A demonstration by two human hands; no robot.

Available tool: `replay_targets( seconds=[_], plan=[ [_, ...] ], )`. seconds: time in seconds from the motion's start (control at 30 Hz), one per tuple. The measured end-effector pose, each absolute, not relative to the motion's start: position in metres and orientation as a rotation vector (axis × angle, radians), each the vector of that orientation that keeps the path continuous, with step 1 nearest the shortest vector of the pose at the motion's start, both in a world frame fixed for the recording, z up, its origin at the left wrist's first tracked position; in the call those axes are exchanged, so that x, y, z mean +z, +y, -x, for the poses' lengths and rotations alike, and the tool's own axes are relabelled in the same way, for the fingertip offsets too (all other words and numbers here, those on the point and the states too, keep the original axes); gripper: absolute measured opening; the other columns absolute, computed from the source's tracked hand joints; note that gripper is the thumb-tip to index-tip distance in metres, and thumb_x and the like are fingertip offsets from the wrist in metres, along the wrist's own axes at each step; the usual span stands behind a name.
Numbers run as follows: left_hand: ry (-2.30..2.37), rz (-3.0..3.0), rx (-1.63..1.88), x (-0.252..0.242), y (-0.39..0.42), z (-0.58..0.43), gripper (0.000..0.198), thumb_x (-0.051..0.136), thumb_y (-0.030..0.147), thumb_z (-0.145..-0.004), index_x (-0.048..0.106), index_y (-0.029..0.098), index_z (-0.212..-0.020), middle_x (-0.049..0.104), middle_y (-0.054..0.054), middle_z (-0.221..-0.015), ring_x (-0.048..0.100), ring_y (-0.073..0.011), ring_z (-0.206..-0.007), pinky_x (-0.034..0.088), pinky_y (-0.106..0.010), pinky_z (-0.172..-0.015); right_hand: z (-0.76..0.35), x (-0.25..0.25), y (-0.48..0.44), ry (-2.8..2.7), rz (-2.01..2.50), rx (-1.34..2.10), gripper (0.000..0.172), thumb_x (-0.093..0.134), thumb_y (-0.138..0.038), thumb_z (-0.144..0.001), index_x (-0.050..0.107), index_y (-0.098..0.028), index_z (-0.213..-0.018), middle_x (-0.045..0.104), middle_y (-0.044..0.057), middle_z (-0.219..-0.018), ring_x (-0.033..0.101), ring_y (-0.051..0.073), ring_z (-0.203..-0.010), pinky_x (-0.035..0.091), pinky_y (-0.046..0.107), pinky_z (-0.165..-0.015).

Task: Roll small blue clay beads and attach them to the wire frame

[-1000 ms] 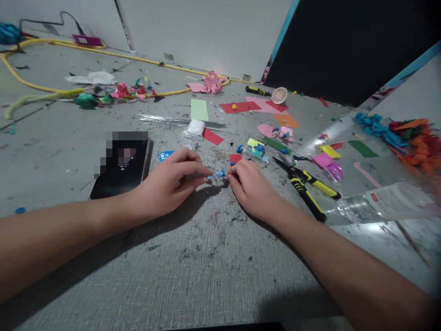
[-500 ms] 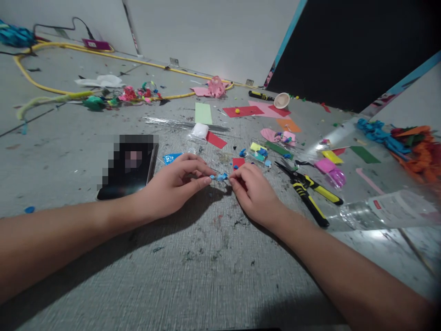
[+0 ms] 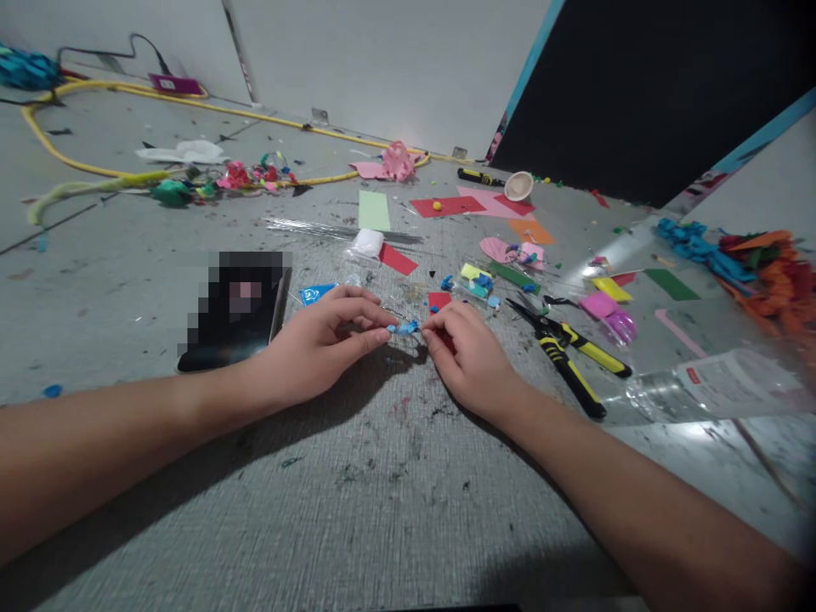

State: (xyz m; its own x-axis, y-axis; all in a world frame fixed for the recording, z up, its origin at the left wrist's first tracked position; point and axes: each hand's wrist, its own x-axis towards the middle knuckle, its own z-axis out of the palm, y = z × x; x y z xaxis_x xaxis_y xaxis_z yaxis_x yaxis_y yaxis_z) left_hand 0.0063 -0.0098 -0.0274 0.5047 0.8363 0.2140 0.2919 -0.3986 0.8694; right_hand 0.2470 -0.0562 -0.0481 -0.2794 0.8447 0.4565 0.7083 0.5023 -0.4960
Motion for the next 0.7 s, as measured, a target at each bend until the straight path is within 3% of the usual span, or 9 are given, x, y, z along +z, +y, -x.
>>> replay_targets(
  seconds=[0.23,0.53,0.6,0.7],
  plan=[
    [0.923,-1.882,0.859,-0.0267,-0.0117,-0.0083,0.021,0.072,0.033,-0.091,0.081,0.019,-0.103,0.073,-0.011,-0.118,0.073,-0.0208,-0.098,0.061,-0.033,-0.084,-0.2442,-0.0474,-0.0594,-2.036,1.273,0.284,0.014,0.052,-0.023,-0.107,0.062,-0.019,-0.098,0.065,0.01,-0.094,0.06,0.027,-0.093,0.047,0.041,-0.082],
    [0.93,-1.797,0.819,-0.024,-0.0129,-0.0085,0.018,0.074,0.033,-0.091,0.081,0.018,-0.098,0.078,-0.012,-0.121,0.075,-0.0243,-0.113,0.061,-0.036,-0.097,-0.2428,-0.0466,-0.0634,-1.98,1.252,0.349,0.013,0.053,-0.024,-0.107,0.063,-0.019,-0.101,0.064,0.01,-0.097,0.061,0.026,-0.094,0.049,0.04,-0.079],
    [0.917,-1.768,0.793,-0.0234,-0.0127,-0.0085,0.017,0.075,0.033,-0.091,0.08,0.019,-0.099,0.08,-0.011,-0.119,0.076,-0.0235,-0.107,0.062,-0.036,-0.095,-0.2426,-0.0461,-0.0642,-1.963,1.252,0.352,0.011,0.054,-0.024,-0.107,0.063,-0.02,-0.101,0.064,0.009,-0.097,0.061,0.025,-0.093,0.049,0.039,-0.078],
    [0.886,-1.735,0.75,-0.0226,-0.0126,-0.0085,0.017,0.074,0.032,-0.092,0.079,0.02,-0.102,0.082,-0.005,-0.098,0.075,-0.0199,-0.089,0.063,-0.031,-0.08,-0.242,-0.0451,-0.065,-1.942,1.258,0.355,0.011,0.054,-0.024,-0.107,0.062,-0.02,-0.1,0.064,0.008,-0.096,0.061,0.024,-0.091,0.049,0.038,-0.076]
  ],
)
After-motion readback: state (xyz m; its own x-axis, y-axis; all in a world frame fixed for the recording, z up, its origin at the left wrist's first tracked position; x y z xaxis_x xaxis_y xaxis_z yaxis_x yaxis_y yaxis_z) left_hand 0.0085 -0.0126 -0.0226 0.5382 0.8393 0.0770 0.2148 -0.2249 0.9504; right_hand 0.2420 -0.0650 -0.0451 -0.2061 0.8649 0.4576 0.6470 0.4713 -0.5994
